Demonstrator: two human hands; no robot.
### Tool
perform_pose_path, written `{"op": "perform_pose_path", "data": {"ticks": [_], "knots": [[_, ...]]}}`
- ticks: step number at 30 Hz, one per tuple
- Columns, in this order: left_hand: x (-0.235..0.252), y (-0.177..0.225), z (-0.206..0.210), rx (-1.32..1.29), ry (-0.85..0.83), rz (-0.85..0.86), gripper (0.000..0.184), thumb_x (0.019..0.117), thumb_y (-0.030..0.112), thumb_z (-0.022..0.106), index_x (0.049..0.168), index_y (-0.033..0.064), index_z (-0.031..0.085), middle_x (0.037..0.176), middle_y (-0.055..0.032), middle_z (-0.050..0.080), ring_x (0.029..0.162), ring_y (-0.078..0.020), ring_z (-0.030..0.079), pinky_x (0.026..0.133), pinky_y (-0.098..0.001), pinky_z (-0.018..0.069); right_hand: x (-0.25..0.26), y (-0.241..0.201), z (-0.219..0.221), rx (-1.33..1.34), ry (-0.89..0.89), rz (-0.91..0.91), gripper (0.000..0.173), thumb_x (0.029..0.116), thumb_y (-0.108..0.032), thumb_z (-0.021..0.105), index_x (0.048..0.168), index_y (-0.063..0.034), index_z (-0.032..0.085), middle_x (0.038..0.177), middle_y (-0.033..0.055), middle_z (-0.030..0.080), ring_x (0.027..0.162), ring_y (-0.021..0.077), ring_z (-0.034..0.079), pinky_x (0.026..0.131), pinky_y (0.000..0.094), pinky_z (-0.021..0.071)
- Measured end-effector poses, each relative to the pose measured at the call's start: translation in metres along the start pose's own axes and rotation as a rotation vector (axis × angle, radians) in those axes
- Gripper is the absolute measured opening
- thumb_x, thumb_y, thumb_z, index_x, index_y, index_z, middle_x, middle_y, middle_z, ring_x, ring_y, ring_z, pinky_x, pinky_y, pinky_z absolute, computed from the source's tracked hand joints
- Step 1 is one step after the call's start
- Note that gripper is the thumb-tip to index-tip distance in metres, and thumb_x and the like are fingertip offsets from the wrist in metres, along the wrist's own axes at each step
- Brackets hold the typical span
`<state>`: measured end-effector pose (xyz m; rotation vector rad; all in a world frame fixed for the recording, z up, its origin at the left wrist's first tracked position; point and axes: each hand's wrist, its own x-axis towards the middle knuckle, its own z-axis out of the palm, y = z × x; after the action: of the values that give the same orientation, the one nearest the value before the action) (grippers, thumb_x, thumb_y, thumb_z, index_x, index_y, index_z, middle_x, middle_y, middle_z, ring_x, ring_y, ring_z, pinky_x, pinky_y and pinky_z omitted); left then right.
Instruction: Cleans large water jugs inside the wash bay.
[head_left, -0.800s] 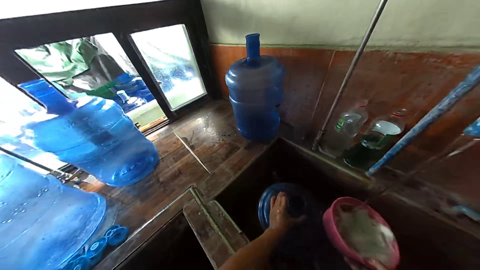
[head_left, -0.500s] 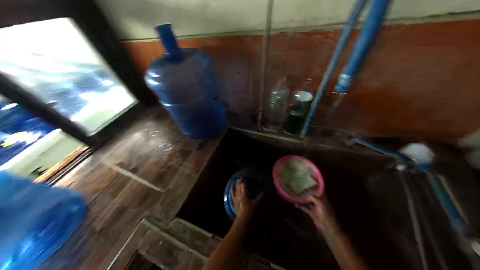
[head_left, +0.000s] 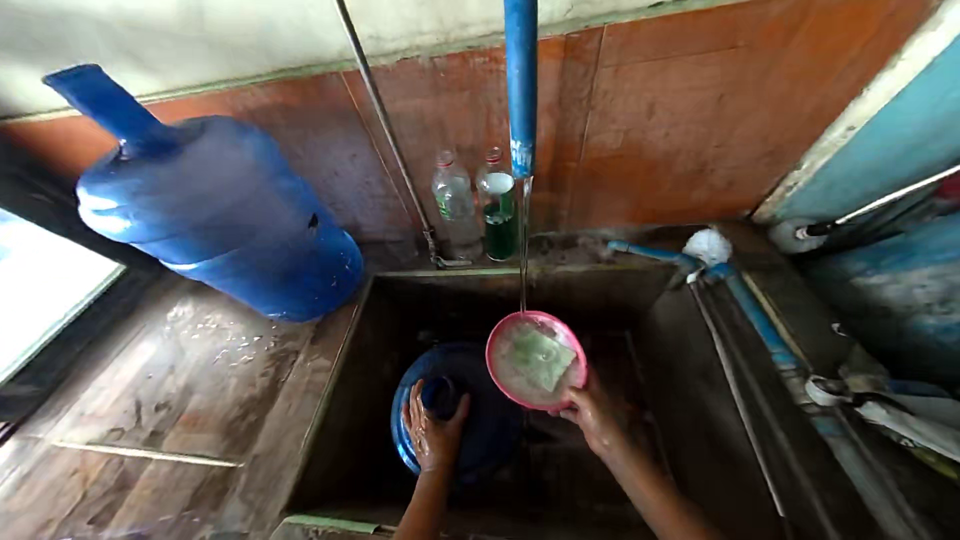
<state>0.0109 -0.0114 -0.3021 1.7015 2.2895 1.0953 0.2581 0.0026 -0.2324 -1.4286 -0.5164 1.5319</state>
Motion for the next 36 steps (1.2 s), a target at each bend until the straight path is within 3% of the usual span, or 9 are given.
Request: {"op": "perform_pose_path", "data": {"ticks": [8,11,14,17,22,24,29,34,36], "knots": [[0.001,-0.001,-0.002,0.013,0.001,-0.023,0.089,0.0768,0.054,0.076,0.132,-0.0138,0.057,0.137,-0.0317,0.058,0.132,-0.05,0.052,0.118,-0.0616,0.0277,0.004,-0.004,-0.014,-0.038,0.001,-0.006,0.074,0.0914,0.009,0.051,0.159,-0.0084,0.025,0.121,0.0225,0.059,0.081,0.0256,0.069,0.065,0.0376,0.06],[0.001,0.001,-0.002,0.023,-0.005,-0.04,0.09,0.0767,0.053,0.076,0.134,-0.0133,0.057,0.138,-0.0314,0.058,0.133,-0.0508,0.051,0.118,-0.061,0.029,0.006,0.002,-0.017,-0.019,0.01,0.031,0.069,0.0939,0.007,0.048,0.158,-0.0081,0.027,0.115,0.0223,0.061,0.077,0.0262,0.07,0.062,0.038,0.0604],[-0.001,0.01,-0.008,-0.017,-0.026,-0.106,0.091,0.0733,0.047,0.084,0.137,-0.011,0.055,0.14,-0.0317,0.056,0.133,-0.0512,0.05,0.117,-0.061,0.0325,0.002,0.006,-0.02,-0.011,0.028,0.043,0.062,0.0942,0.007,0.046,0.153,-0.0035,0.03,0.109,0.0215,0.061,0.075,0.0257,0.069,0.061,0.0388,0.0595],[-0.001,0.014,-0.017,-0.01,-0.048,-0.151,0.091,0.0743,0.048,0.085,0.139,-0.0085,0.054,0.143,-0.0265,0.056,0.137,-0.0451,0.049,0.12,-0.0568,0.0307,-0.001,0.001,-0.019,-0.048,-0.03,0.027,0.06,0.0917,0.007,0.043,0.149,0.0013,0.026,0.102,0.0164,0.057,0.07,0.021,0.068,0.059,0.0372,0.0597],[-0.001,0.011,-0.015,-0.04,-0.078,-0.154,0.09,0.0773,0.049,0.083,0.14,-0.0092,0.054,0.147,-0.0251,0.053,0.141,-0.0407,0.047,0.123,-0.0535,0.0259,0.013,-0.014,-0.028,-0.06,-0.112,-0.031,0.057,0.091,0.005,0.043,0.146,-0.0014,0.028,0.105,0.0124,0.06,0.071,0.0183,0.071,0.059,0.0345,0.0621],[-0.002,0.01,-0.012,-0.029,-0.039,-0.118,0.089,0.0761,0.049,0.083,0.137,-0.0098,0.056,0.144,-0.025,0.056,0.138,-0.0411,0.05,0.122,-0.0535,0.0285,0.02,-0.029,-0.029,-0.042,-0.131,-0.033,0.054,0.0931,0.003,0.041,0.145,-0.0033,0.029,0.103,0.0112,0.062,0.072,0.0183,0.071,0.059,0.034,0.0615],[-0.006,0.003,-0.01,-0.017,0.017,-0.136,0.092,0.0718,0.046,0.087,0.138,-0.0087,0.055,0.142,-0.0273,0.057,0.135,-0.0476,0.05,0.118,-0.058,0.0343,0.048,-0.065,-0.018,0.124,-0.117,-0.065,0.028,0.0978,-0.003,0.036,0.125,-0.0031,0.043,0.087,0.0093,0.068,0.069,0.0211,0.072,0.061,0.0373,0.0631],[-0.008,0.003,-0.006,-0.016,0.009,-0.118,0.094,0.0714,0.046,0.084,0.139,-0.0112,0.053,0.142,-0.0327,0.054,0.135,-0.0544,0.046,0.117,-0.063,0.0316,0.089,-0.106,-0.015,0.168,0.04,-0.147,0.045,0.0985,0.003,0.043,0.142,-0.0001,0.036,0.1,0.0187,0.061,0.072,0.0256,0.069,0.063,0.0394,0.0615],[-0.007,0.006,-0.007,0.001,-0.01,-0.106,0.095,0.0733,0.047,0.083,0.14,-0.0125,0.051,0.142,-0.0339,0.053,0.135,-0.0546,0.045,0.118,-0.0623,0.03,0.113,-0.115,-0.018,0.142,0.098,-0.176,0.046,0.0976,0.003,0.047,0.142,0.0011,0.037,0.102,0.0199,0.059,0.072,0.0254,0.068,0.062,0.0385,0.0609]]}}
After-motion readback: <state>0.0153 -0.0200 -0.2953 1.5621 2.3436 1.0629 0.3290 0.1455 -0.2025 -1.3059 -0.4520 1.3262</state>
